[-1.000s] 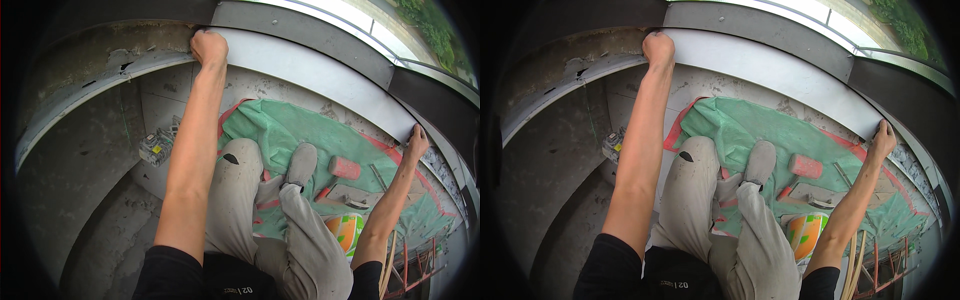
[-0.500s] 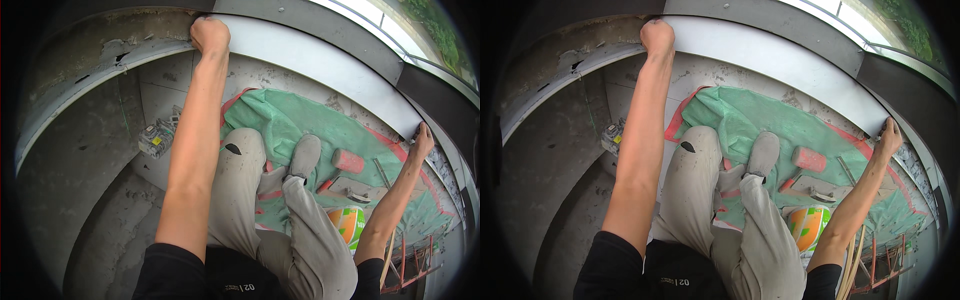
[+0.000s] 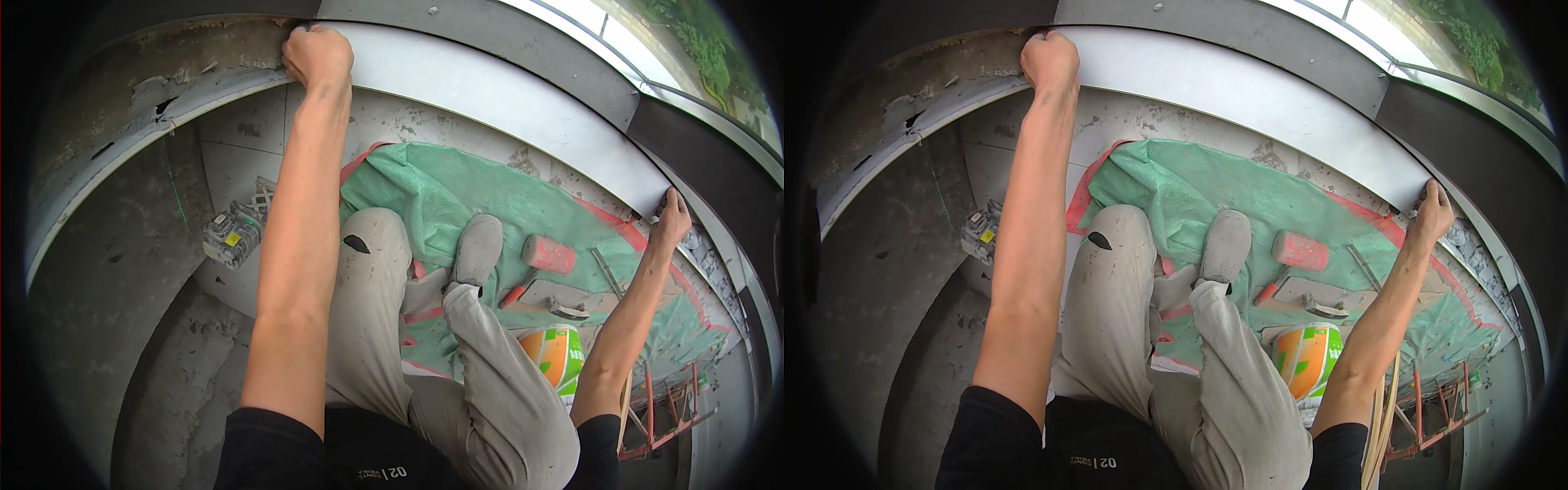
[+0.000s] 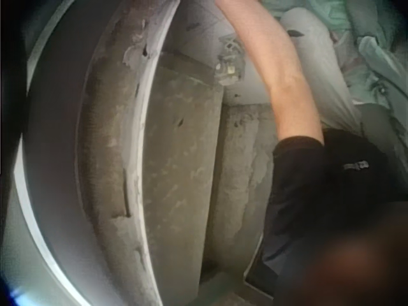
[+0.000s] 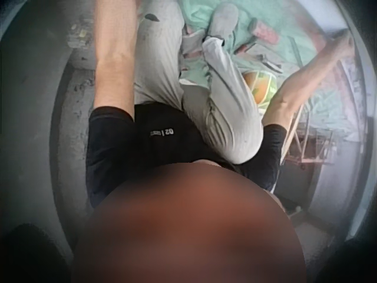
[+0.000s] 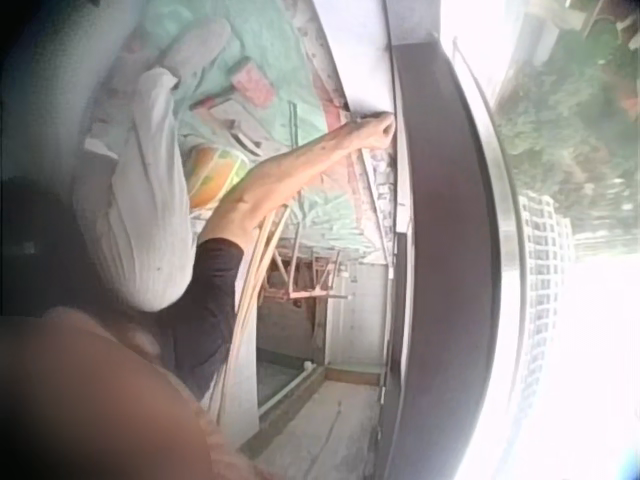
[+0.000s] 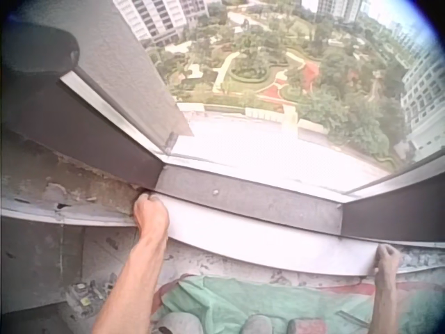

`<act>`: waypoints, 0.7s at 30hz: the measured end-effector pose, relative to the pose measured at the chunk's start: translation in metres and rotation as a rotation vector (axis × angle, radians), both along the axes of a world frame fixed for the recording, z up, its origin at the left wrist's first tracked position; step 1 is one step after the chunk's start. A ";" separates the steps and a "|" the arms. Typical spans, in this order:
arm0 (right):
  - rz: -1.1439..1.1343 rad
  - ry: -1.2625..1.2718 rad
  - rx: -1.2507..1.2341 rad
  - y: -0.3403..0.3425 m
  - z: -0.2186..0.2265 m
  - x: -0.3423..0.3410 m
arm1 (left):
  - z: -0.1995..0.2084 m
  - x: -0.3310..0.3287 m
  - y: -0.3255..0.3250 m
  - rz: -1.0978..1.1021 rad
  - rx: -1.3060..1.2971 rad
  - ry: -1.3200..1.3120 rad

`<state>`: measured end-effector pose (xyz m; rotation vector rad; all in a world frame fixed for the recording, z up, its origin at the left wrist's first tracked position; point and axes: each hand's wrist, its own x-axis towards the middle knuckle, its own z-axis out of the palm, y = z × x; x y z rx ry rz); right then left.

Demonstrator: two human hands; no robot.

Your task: Measuring and installing white trim components along the edge of a window sill in a building under renovation.

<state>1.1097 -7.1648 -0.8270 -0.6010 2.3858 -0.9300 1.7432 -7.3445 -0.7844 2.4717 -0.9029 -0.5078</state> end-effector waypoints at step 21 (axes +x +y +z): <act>0.005 0.086 0.056 -0.015 0.012 -0.006 | 0.014 0.004 -0.003 -0.033 0.032 0.019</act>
